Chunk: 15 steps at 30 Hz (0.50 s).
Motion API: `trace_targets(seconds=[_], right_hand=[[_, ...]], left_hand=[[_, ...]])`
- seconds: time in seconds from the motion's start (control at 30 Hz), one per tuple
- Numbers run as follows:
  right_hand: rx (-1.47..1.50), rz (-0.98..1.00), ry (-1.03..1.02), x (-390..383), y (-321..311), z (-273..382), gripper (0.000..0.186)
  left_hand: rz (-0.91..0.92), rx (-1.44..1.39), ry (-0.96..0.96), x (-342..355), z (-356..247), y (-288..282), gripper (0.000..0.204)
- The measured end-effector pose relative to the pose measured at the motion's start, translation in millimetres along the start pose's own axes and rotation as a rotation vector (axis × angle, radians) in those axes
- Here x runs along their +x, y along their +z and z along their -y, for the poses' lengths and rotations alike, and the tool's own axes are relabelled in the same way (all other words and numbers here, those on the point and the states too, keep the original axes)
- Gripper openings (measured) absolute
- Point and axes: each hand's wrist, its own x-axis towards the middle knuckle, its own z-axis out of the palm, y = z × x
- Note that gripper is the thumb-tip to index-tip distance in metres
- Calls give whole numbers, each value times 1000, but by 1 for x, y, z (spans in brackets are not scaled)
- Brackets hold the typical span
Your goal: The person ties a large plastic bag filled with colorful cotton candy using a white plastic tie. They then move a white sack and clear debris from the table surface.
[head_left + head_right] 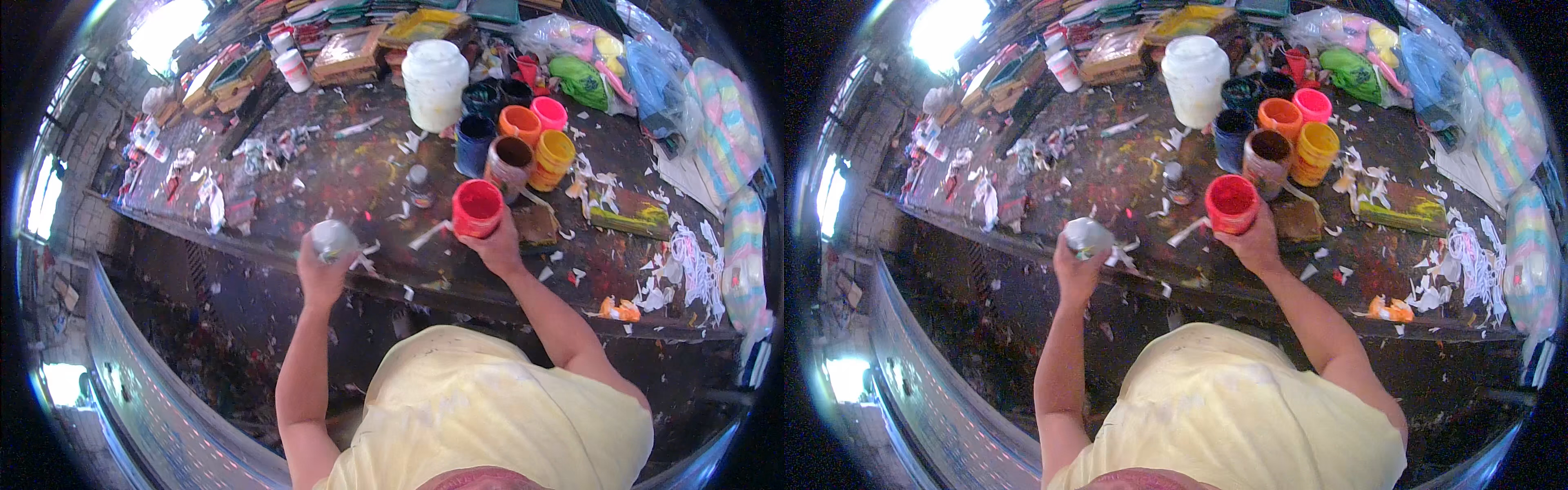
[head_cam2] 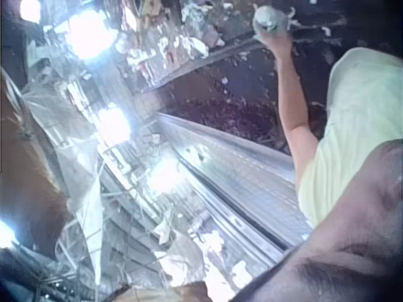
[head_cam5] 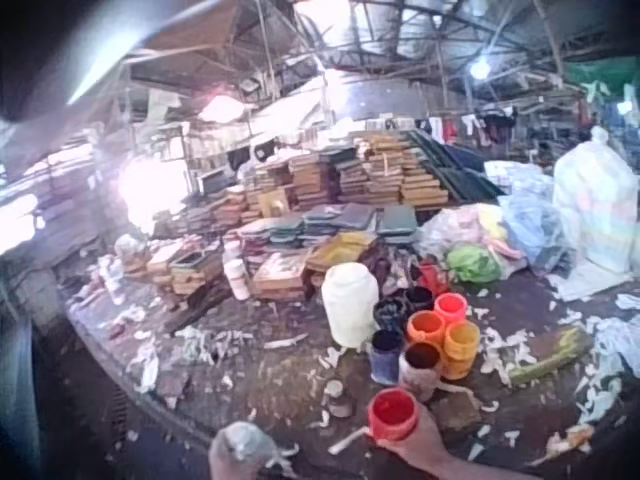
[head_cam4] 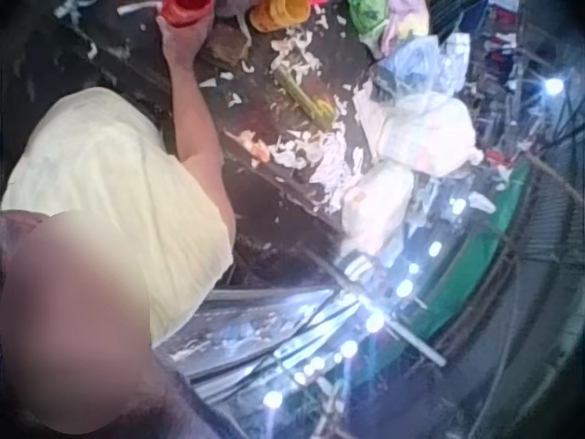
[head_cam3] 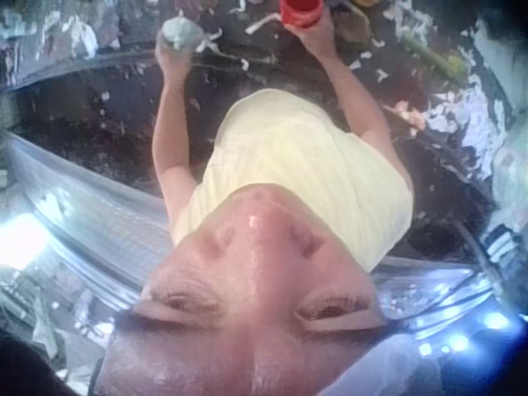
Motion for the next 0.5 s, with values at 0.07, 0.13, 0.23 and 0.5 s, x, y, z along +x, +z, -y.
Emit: trace_targets(seconds=[0.07,0.13,0.23,0.5], right_hand=[[79,-46,108,-4,3,5,93],[-9,-93,174,-12,2,-11,91],[-209,-250,200,-48,2,10,93],[-583,-608,389,-158,-53,69,78]], left_hand=[[131,75,81,46,17,13,67],[156,159,208,89,40,45,71],[267,-60,232,146,81,110,76],[578,12,272,220,97,222,83]])
